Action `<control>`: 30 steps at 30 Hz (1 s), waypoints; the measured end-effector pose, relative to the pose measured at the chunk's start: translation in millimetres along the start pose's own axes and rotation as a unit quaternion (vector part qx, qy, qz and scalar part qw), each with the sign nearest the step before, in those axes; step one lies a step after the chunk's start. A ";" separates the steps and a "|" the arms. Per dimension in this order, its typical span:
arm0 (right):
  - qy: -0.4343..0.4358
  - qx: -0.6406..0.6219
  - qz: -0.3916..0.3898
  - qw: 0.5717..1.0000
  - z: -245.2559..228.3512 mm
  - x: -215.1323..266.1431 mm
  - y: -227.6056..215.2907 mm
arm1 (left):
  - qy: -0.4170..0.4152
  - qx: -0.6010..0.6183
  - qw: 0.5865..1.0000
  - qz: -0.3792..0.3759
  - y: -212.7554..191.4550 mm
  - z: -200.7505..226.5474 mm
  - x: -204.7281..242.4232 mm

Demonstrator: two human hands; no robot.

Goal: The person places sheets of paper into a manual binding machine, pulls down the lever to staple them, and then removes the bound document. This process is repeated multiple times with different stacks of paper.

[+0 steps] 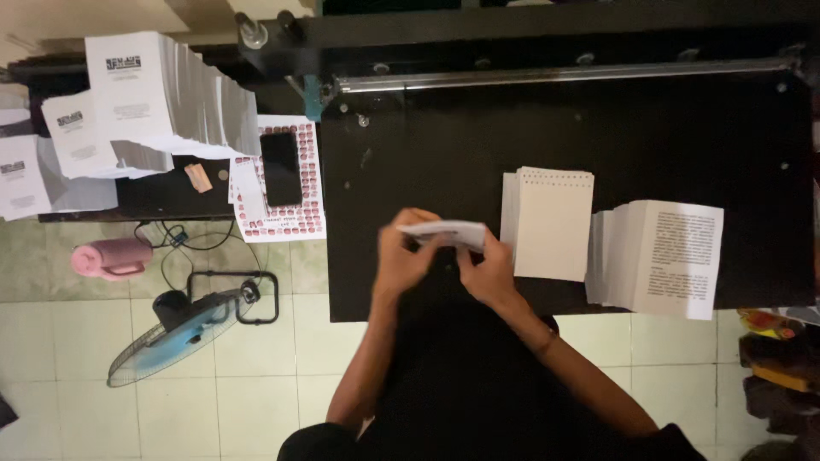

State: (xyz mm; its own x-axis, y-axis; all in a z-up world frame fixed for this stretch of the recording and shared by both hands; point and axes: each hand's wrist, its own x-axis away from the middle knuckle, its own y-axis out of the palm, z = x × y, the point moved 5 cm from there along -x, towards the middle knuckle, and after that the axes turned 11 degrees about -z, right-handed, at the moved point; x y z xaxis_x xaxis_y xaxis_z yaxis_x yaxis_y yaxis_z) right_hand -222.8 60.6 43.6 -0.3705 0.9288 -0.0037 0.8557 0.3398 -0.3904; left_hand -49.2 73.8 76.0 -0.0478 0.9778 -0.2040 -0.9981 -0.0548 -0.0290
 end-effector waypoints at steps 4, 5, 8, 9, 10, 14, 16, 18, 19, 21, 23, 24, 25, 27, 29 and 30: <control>-0.098 0.229 -0.007 0.969 -69.9 -11.8 -34.9 | 0.013 0.027 1.000 0.002 -38.4 -11.5 -8.6; -0.128 0.271 -0.028 0.954 -83.1 -15.5 -40.5 | 0.011 0.009 1.000 -0.005 -41.8 -5.3 -11.6; -0.153 0.344 -0.084 0.923 -81.1 -24.3 -39.2 | 0.010 -0.022 0.999 -0.042 -31.6 -3.9 -20.3; -0.150 0.375 -0.123 0.906 -72.9 -26.4 -33.4 | 0.010 -0.036 0.997 -0.069 -23.7 -5.9 -22.0; -0.151 0.374 -0.122 0.907 -64.2 -26.2 -28.1 | 0.011 -0.038 0.997 -0.069 -16.7 -19.4 -18.7; -0.140 0.439 -0.182 0.869 -39.8 -30.3 -9.6 | 0.009 -0.020 0.996 -0.092 2.3 -48.4 -10.3; -0.142 0.443 -0.199 0.862 -45.6 -28.2 -10.6 | 0.014 -0.024 0.996 -0.090 6.2 -38.5 -6.3; -0.189 0.487 -0.135 0.842 -70.2 -23.0 -19.6 | 0.009 -0.048 0.996 -0.069 7.0 -17.2 -4.4; -0.189 0.487 -0.138 0.841 -78.9 -27.8 -23.0 | 0.007 -0.047 0.997 -0.067 7.5 -12.2 -10.1; -0.161 0.495 -0.147 0.841 -93.3 -32.3 -30.0 | -0.002 -0.057 0.998 -0.038 7.9 -1.7 -15.5; -0.160 0.504 -0.142 0.837 -72.0 -41.8 -22.9 | 0.004 -0.052 0.998 -0.024 11.7 -4.0 -22.7; -0.153 0.512 -0.141 0.833 -60.9 -44.0 -19.5 | 0.002 -0.044 0.999 -0.013 14.1 -5.0 -23.7; -0.152 0.512 -0.139 0.834 -63.2 -44.9 -17.6 | 0.004 -0.044 0.999 -0.014 13.2 -10.7 -22.7; -0.123 0.474 -0.166 0.856 -62.9 -49.2 -14.6 | 0.011 -0.041 0.999 -0.003 11.0 -23.5 -22.8; -0.146 0.491 -0.149 0.846 -68.9 -53.0 -17.2 | 0.010 -0.043 0.999 -0.001 9.9 -24.1 -24.1; -0.165 0.503 -0.141 0.837 -70.8 -46.1 -15.9 | -0.003 -0.044 0.999 0.004 10.9 -25.6 -14.5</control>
State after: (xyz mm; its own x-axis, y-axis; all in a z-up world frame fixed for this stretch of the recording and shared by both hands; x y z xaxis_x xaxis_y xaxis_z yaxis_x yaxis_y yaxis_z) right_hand -193.8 22.8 115.2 -0.7280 0.6848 0.0309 0.0418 0.0893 -0.9951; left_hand -58.4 53.9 53.5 -0.0557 0.9783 -0.1994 -0.9904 -0.0795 -0.1130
